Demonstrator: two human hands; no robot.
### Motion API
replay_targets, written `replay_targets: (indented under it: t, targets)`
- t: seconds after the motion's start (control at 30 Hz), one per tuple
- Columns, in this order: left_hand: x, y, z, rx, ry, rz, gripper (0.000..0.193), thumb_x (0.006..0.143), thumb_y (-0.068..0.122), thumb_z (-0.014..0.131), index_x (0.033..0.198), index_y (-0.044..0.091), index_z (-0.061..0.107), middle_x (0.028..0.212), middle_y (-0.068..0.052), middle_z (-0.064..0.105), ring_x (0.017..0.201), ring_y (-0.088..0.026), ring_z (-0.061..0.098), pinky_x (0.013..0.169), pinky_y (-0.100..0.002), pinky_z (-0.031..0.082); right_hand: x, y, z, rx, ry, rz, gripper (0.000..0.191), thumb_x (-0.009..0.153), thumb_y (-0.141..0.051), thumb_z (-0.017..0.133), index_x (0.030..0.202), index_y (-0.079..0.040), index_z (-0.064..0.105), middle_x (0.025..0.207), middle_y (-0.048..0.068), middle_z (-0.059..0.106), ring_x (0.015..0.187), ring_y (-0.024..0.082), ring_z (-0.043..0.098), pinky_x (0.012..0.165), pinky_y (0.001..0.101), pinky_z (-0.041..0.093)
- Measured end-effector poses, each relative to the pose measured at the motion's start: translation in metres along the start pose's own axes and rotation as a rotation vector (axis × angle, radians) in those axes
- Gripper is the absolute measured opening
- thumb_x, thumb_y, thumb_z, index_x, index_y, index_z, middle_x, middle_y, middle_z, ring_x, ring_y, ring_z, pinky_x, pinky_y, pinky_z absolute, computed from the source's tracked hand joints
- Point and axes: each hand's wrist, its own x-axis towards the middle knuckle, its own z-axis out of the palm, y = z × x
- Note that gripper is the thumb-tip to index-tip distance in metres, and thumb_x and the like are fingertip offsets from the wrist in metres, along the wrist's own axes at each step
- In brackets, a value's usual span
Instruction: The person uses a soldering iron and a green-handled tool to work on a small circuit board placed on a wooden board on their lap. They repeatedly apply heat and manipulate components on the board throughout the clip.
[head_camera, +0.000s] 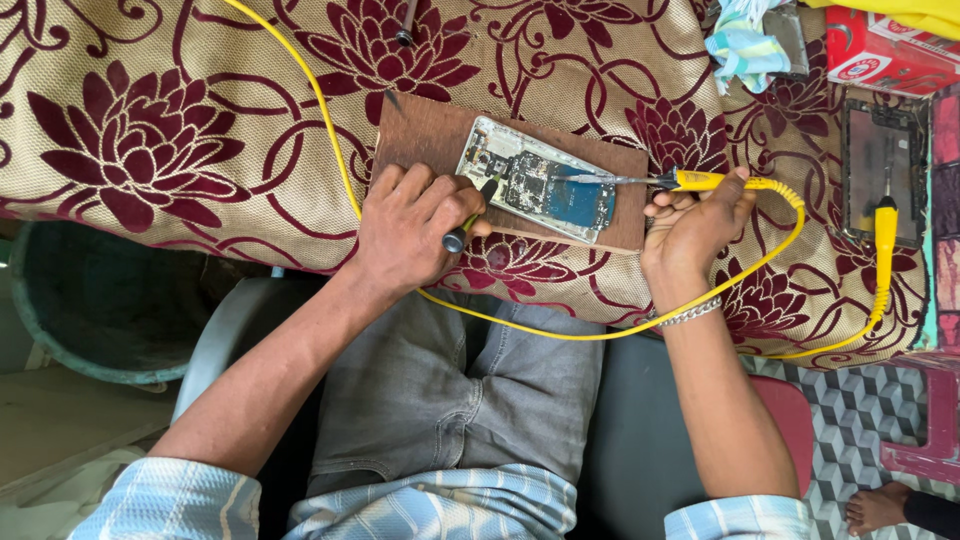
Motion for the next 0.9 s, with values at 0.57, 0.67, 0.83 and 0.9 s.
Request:
replay_targets:
  t: [0.57,0.67,0.83,0.9]
  targets:
    - [0.0007,0.0006,-0.0016,-0.006,-0.003,-0.001,0.027,0.099,0.025,0.075,0.107,0.013,0.053,0.092,0.000,0.062,0.077,-0.021,0.053,0.072,-0.039,0.037,0.0012,0.0024,-0.0023,-0.012,-0.019,-0.016,0.030,0.112,-0.041,0.046,0.121,-0.014,0.036,0.085,0.010,0.062,0.055,0.019,0.063,0.043,0.0327,0.055]
    - [0.0013,0.0005,-0.0011,-0.004,0.005,0.004,0.027,0.100,0.025,0.075,0.108,0.013,0.052,0.092,0.000,0.062,0.077,-0.021,0.053,0.072,-0.038,0.037,0.0015,0.0009,-0.0017,-0.011,-0.016,-0.018,0.030,0.112,-0.041,0.046,0.120,-0.013,0.036,0.085,0.010,0.062,0.054,0.019,0.063,0.043,0.0326,0.055]
    - [0.0005,0.0008,0.0004,0.005,0.009,0.005,0.028,0.102,0.029,0.074,0.108,0.013,0.052,0.091,0.000,0.062,0.077,-0.020,0.053,0.071,-0.038,0.037,-0.0001,-0.0010,-0.0001,-0.007,0.007,-0.008,0.030,0.111,-0.039,0.047,0.122,-0.013,0.038,0.084,0.009,0.062,0.055,0.019,0.062,0.044,0.0319,0.055]
    - [-0.0005,0.0010,-0.0003,0.011,0.007,0.001,0.027,0.103,0.029,0.073,0.109,0.013,0.052,0.092,0.000,0.063,0.077,-0.020,0.053,0.072,-0.038,0.037,-0.0015,-0.0012,0.0007,-0.003,0.001,-0.004,0.030,0.111,-0.040,0.047,0.122,-0.013,0.038,0.084,0.009,0.062,0.055,0.019,0.063,0.044,0.0320,0.056]
